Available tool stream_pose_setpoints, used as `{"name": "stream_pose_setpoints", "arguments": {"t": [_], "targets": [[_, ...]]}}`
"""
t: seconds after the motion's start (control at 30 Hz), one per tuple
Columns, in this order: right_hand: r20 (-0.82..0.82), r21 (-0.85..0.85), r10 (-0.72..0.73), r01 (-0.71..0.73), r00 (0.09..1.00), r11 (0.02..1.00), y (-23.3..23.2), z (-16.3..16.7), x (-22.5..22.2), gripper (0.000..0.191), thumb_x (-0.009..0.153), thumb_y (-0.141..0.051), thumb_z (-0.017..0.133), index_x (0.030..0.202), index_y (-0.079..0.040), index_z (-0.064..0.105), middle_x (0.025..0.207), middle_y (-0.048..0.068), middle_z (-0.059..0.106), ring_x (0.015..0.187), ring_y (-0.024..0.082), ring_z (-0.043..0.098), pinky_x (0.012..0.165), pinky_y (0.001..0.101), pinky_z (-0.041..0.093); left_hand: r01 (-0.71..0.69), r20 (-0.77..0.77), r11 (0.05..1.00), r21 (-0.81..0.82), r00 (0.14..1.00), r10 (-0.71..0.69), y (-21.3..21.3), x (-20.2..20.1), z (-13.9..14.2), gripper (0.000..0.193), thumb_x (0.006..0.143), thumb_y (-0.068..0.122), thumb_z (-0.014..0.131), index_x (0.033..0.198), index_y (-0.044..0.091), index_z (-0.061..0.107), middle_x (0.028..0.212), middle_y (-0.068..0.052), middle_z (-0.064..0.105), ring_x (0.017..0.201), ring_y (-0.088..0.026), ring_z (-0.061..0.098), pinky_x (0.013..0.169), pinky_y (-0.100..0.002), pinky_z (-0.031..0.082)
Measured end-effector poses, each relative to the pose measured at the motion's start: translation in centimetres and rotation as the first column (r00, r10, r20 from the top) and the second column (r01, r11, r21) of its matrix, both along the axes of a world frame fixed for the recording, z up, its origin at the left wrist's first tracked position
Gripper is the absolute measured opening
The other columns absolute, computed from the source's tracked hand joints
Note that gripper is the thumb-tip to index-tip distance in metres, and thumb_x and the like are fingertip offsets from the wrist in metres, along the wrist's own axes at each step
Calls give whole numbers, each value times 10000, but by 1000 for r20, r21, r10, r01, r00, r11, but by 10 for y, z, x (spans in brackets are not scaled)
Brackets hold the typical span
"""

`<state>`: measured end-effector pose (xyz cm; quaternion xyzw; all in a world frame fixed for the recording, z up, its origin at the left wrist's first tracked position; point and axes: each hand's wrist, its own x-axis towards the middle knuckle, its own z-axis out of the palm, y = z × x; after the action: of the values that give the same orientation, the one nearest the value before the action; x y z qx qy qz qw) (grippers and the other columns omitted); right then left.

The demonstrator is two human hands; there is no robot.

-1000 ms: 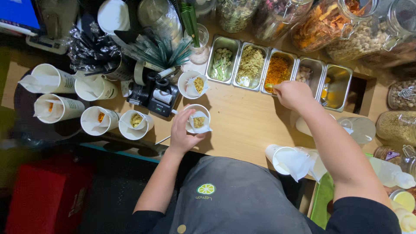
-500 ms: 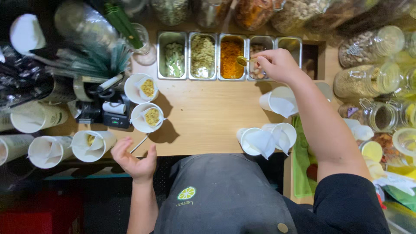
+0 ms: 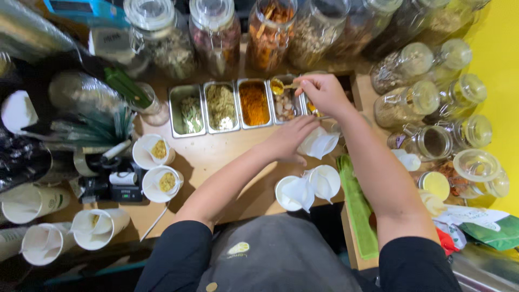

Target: The person scoops various dry ingredients from metal containers into paper cups using a small spoon. They handle multiple cups and containers, transferring contents one at a time and occasionally adjusting the cups on the counter.

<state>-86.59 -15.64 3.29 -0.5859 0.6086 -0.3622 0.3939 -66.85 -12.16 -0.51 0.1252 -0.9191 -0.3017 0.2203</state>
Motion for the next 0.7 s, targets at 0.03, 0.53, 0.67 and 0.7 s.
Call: {"name": "stream_pose_setpoints", "arguments": {"t": [0.03, 0.53, 0.67, 0.7], "targets": [[-4, -32, -5, 5, 1000, 999, 4, 4, -3, 266, 1046, -167, 567, 1206, -41, 737, 861, -12, 758, 551, 2, 469, 505, 199, 394, 18, 71, 1000, 5, 997, -18, -6, -11, 5, 1160, 518, 316, 956, 1475, 33, 364, 1529, -212, 376, 1394, -418, 390, 1134, -485, 363], [43, 14, -38, 38, 998, 999, 0, 2, -5, 288, 1018, -183, 549, 1184, -41, 737, 877, -7, 762, 549, 26, 510, 510, 213, 444, -443, 89, 895, 51, 895, 438, 21, 104, 22, 1034, 555, 366, 954, 1429, 94, 475, 1310, -173, 537, 1224, -386, 507, 1055, -476, 420], [-339, -44, 92, -114, 936, 993, -10, -16, 19, 299, 984, -243, 582, 1152, -73, 761, 869, 64, 790, 670, 166, 656, 633, 325, 530, -557, 214, 829, 57, 817, 535, 35, 155, 17, 1095, 481, 373, 982, 1423, 110, 489, 1274, -168, 534, 1193, -389, 497, 1017, -491, 415], [-408, -17, 116, -134, 906, 991, -12, -20, 25, 302, 973, -260, 582, 1143, -93, 767, 883, 83, 784, 712, 212, 692, 667, 352, 548, -565, 214, 822, 67, 813, 541, 35, 160, 12, 1093, 473, 389, 988, 1410, 114, 496, 1255, -171, 532, 1182, -392, 496, 1015, -493, 416]]}}
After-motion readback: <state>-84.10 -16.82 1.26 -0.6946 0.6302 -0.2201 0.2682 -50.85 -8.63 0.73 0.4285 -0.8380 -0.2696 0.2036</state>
